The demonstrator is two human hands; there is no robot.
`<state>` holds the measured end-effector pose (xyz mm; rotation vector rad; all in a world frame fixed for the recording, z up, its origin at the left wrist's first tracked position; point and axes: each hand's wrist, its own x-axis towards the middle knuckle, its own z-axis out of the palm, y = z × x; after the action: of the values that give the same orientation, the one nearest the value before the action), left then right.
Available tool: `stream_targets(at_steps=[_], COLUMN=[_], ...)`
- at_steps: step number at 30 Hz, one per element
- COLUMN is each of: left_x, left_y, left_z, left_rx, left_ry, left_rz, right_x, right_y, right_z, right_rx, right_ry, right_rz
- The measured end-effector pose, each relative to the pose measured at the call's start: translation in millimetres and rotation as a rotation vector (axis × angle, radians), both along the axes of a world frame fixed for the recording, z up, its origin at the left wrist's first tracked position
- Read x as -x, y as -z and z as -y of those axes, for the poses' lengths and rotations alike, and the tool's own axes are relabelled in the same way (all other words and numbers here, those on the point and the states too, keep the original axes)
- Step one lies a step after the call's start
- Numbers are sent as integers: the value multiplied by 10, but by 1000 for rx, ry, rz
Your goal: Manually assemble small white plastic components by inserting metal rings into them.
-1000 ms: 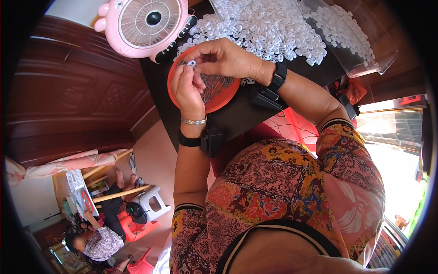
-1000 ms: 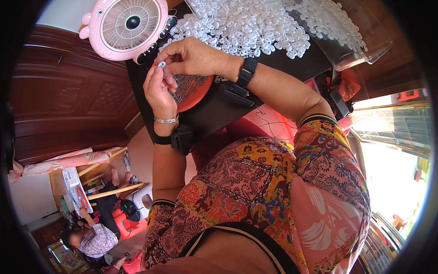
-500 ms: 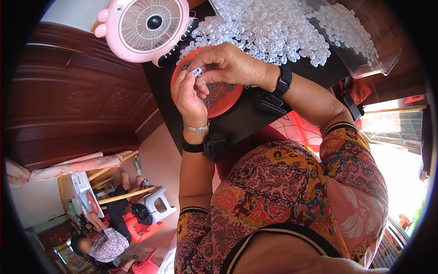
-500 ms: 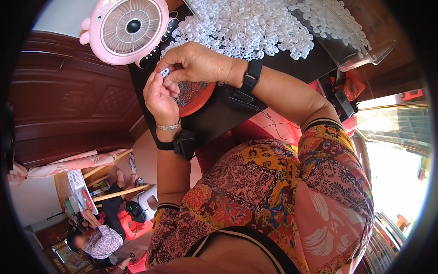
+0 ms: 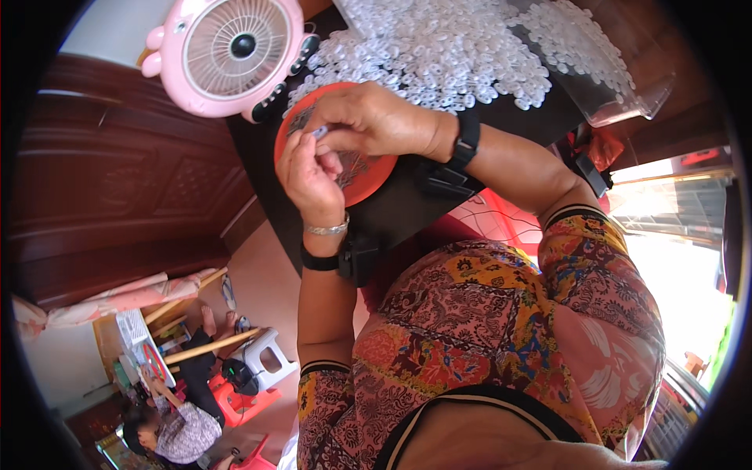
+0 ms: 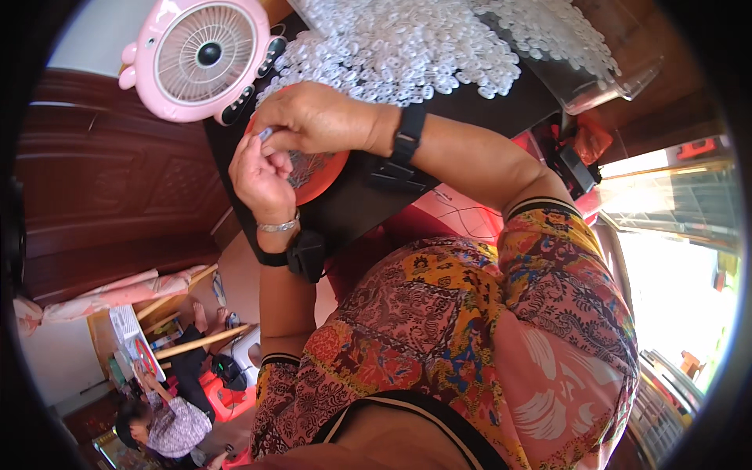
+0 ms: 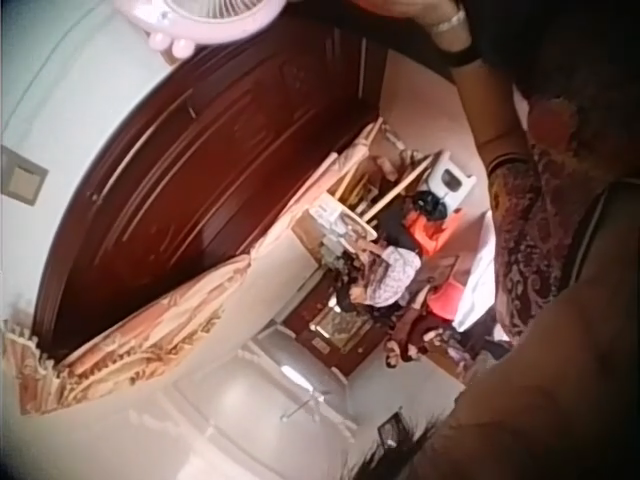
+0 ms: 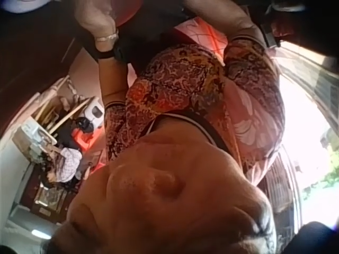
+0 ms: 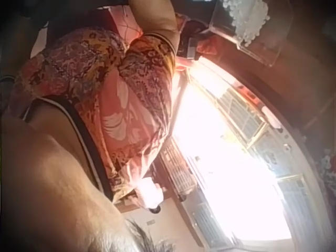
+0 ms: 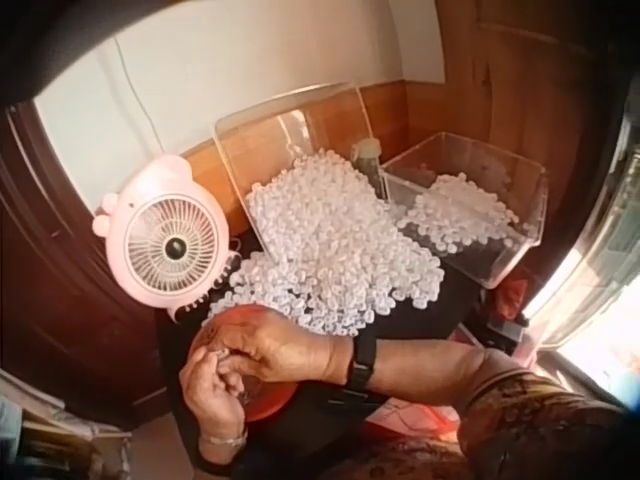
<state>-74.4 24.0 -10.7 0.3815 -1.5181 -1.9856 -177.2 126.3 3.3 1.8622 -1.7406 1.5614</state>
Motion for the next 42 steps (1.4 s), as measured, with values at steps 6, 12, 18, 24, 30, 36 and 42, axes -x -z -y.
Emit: stream_targets(at_steps=[6,12,18,24,30,36,42], left_x=[-5,-7,14,36,37,57,49], left_y=[35,7,47,30,78,64,32], left_z=[15,23,136,138,215,199,176], left_rx=[58,16,103,40,21,-35,-43], left_ry=[2,1,-29,-8,-9,-40,-10], left_rz=[18,51,-14,-3,8,35,13], right_x=[-1,-22,356,913,911,736,748], right_y=[49,64,-338,-925,-279,143,291], right_z=[28,46,-206,-1227,-847,-473,-386], right_rx=[-13,14,189,325,-198,-754,-799], right_ry=[23,40,515,1473,826,363,574], right_rz=[-46,5,-105,-404,-62,-126,-319])
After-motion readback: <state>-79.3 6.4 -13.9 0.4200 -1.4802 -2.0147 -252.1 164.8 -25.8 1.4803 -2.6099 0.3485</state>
